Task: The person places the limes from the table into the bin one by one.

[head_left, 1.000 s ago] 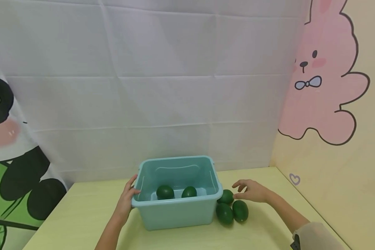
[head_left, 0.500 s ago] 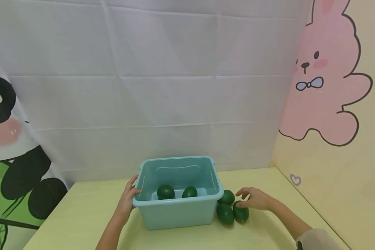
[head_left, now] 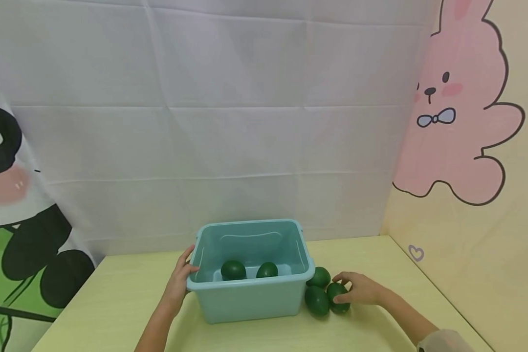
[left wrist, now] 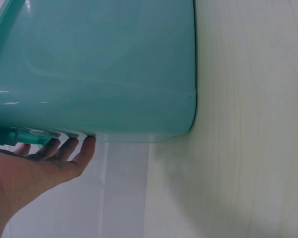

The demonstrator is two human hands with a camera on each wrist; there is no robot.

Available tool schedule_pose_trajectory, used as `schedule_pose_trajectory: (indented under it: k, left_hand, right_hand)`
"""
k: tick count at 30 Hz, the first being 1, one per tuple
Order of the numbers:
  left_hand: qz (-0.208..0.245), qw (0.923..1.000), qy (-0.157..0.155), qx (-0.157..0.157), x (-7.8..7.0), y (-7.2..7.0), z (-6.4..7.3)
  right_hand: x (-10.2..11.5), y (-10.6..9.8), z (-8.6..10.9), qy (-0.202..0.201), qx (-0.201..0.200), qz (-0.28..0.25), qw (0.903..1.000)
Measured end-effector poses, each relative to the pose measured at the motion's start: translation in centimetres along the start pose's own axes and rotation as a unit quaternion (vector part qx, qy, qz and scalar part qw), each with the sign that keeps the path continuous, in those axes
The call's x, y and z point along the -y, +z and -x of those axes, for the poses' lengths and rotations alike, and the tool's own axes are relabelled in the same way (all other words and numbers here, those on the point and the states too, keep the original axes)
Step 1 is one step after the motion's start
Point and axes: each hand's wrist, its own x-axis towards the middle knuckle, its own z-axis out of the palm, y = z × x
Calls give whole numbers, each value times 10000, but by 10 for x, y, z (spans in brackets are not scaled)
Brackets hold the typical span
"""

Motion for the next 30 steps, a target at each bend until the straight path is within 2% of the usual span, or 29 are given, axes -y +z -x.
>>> schedule_pose_trajectory:
  k: [13, 30]
  left_hand:
    - [-38, 10000, 22, -56, -1, 1, 1]
    - [-69, 10000, -23, -12, 0, -2, 0]
  right_hand:
    - [-7, 15, -4, 145, -143, 67, 9998]
    - [-3, -1, 4, 31, -293, -64, 9995]
